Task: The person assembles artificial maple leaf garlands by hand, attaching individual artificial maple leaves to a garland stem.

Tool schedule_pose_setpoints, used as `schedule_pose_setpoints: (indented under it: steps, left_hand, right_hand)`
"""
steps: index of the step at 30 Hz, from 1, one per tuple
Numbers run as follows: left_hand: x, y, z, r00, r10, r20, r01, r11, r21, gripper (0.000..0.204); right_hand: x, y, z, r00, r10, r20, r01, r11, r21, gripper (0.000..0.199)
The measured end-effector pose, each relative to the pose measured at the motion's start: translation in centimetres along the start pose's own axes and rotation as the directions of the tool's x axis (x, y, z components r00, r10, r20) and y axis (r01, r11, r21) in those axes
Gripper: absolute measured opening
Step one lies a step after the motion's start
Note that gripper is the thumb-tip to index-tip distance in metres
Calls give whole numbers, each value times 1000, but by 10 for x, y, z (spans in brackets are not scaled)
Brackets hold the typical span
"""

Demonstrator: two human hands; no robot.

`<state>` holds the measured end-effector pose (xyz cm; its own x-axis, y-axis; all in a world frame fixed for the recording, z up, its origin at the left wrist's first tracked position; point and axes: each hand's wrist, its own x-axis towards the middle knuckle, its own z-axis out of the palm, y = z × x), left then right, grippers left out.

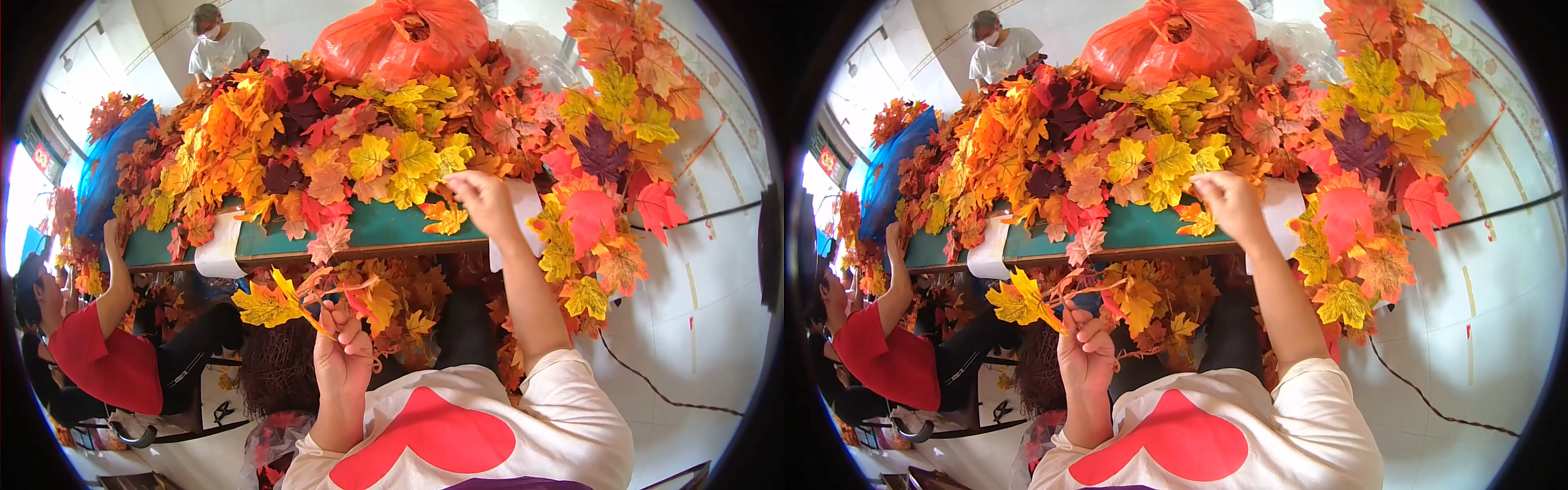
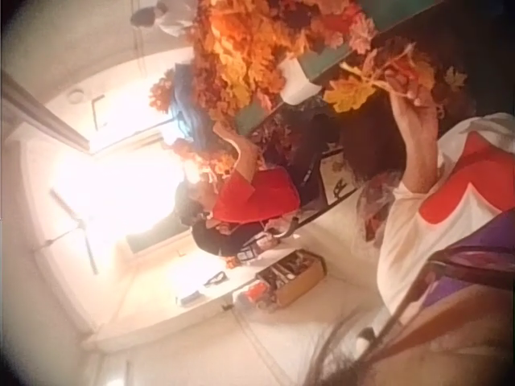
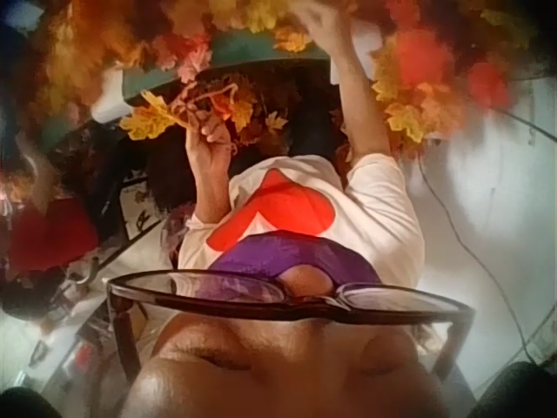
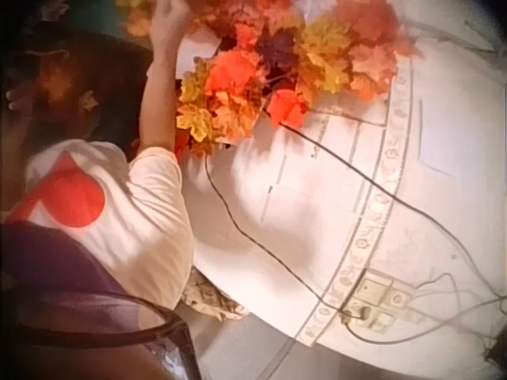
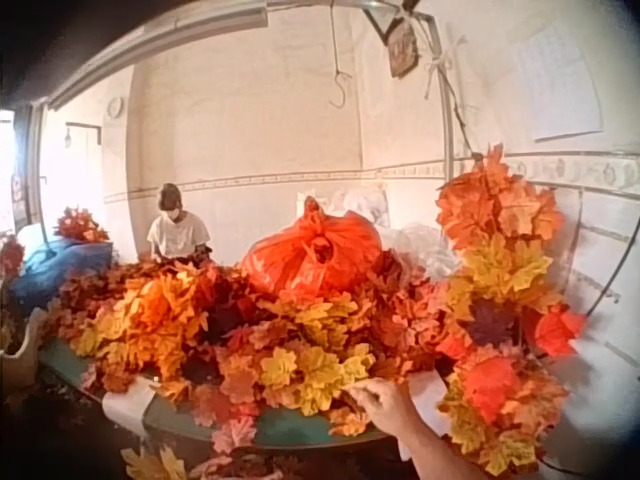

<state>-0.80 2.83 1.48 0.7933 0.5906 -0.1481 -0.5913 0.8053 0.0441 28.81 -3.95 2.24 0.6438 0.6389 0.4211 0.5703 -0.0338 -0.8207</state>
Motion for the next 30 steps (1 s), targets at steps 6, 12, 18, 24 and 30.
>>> schedule_pose_setpoints:
  steps: [6,12,18,24,30]
  left_hand:
    - [-12,2,1,998,-61,20,62,995,-77,17]
    - [-38,13,-3,994,-105,38,110,980,-165,17]
    - [-46,21,-9,996,-79,49,86,984,-157,17]
    - [-48,28,-12,996,-92,-10,90,983,-162,15]
    - [-52,32,-13,994,-108,-32,101,979,-175,15]
  right_hand:
    - [16,-14,3,998,35,53,-37,998,43,20]
    - [39,-33,64,978,-38,204,48,998,-47,19]
    - [78,-46,155,913,-254,319,278,960,-32,17]
    - [83,-83,247,841,-299,450,319,947,33,14]
    - [91,-66,291,785,-402,472,549,804,-228,20]
